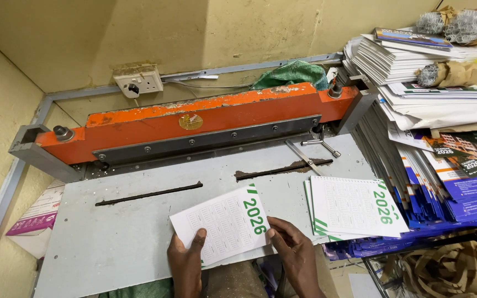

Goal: The person aligns stacks of printed paper sheets on a metal workbench and uses a large orange binding machine to secure them. They repeatedly position the sheets under the machine's clamp, operate the lever to bind the documents, and then move the finished stacks to the side.

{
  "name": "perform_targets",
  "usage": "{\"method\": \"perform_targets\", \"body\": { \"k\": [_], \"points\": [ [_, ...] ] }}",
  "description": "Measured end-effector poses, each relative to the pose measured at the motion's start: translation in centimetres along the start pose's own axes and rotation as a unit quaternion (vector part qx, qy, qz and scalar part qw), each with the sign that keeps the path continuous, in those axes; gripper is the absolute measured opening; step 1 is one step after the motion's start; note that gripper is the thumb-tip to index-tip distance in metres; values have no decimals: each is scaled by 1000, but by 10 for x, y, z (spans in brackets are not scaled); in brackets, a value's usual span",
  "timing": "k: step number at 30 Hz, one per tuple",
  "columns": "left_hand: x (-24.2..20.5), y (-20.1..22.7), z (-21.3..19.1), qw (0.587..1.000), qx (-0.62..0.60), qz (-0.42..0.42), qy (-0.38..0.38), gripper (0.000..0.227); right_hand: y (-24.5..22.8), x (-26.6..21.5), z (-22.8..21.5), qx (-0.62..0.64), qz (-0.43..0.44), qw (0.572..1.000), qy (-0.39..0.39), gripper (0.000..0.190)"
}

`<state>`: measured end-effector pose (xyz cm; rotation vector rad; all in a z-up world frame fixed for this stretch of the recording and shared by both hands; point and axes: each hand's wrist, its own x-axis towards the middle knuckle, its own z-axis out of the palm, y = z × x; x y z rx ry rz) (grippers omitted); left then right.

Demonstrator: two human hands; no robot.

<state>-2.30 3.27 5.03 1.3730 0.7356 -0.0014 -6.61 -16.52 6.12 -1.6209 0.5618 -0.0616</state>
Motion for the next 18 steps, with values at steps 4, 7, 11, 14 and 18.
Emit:
{"method": "perform_targets", "body": {
  "k": [4, 7, 11, 14, 18],
  "points": [
    [1, -3, 0, 1000, 24, 17, 11, 45, -9, -3, 1, 21, 48, 999, -6, 53],
    [0, 0, 1, 998, 49, 26, 18, 49, -10, -5, 1, 17, 26, 1000, 4, 49],
    [0, 8, 2, 998, 58, 25, 4, 46, -2, 9, -1, 2, 54, 998, -16, 47],
    [7, 16, 3, 995, 95, 0, -16, 46, -4, 28, -1, 71, 111, 990, -49, 44],
    [24, 13, 6, 981, 187, 22, -49, 55, -19, 56, 0, -38, 102, 971, -212, 63]
  ]
}}
